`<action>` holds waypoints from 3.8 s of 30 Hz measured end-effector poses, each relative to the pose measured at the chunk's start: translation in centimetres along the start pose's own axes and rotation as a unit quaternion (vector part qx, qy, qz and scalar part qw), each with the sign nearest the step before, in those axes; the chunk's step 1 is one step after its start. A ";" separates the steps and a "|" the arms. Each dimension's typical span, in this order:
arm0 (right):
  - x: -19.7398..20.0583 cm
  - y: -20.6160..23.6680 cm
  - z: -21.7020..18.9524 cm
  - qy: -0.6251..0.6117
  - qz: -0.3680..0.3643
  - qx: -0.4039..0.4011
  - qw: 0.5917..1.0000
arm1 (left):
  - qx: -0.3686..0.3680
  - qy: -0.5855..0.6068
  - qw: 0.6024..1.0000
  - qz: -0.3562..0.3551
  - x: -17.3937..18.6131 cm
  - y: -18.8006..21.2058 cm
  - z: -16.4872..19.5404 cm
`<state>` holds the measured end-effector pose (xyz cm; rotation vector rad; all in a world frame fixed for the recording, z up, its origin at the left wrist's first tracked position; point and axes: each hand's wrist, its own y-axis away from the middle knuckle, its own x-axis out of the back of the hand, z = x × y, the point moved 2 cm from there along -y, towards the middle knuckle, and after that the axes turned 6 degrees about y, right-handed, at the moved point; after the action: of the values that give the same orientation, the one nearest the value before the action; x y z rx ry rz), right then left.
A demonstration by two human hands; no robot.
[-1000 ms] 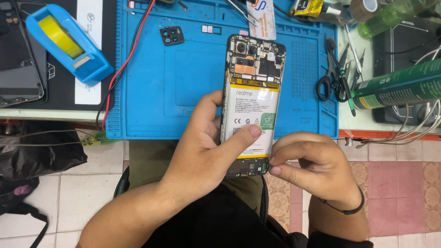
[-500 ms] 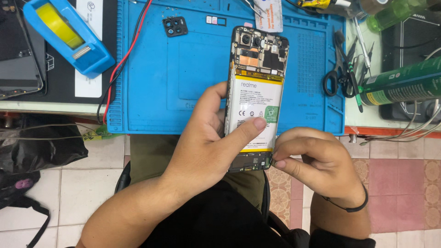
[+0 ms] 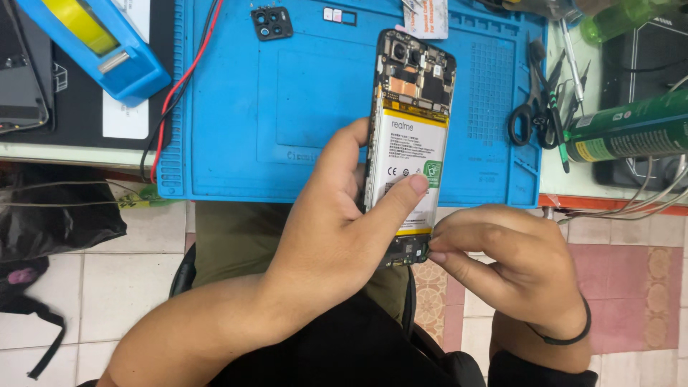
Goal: The person uses a precision tool to scrape adhesive residue from the edges of a disassembled smartphone frame. They then pick up a replacement screen assembly, align it with the frame, and press the edges together to attach it. The person rotates the phone to inspect the fit and alignment of the new screen.
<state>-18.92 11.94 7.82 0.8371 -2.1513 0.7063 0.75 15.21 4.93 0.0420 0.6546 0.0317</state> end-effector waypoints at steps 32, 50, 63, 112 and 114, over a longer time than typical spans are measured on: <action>0.6 2.4 -0.1 0.031 0.010 -0.072 0.997 | -0.012 -0.124 0.992 -0.013 -2.0 0.5 1.3; 0.1 2.4 -0.9 0.068 0.050 -0.053 0.995 | -0.030 -0.118 0.993 0.000 -2.4 0.5 1.5; -0.5 3.8 -0.5 0.077 0.075 -0.059 0.992 | -0.069 -0.171 0.983 0.019 -3.3 0.8 1.6; -2.8 8.4 0.8 0.085 0.232 -0.052 0.968 | -0.217 -0.254 0.941 -0.048 -3.7 3.3 -0.3; -3.0 8.3 0.6 0.105 0.236 -0.055 0.965 | -0.227 -0.259 0.938 -0.046 -3.7 3.4 -0.6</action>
<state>-23.62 17.93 3.28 0.1739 -2.1853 0.8559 -2.64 18.49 6.88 -0.4160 0.1084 0.0772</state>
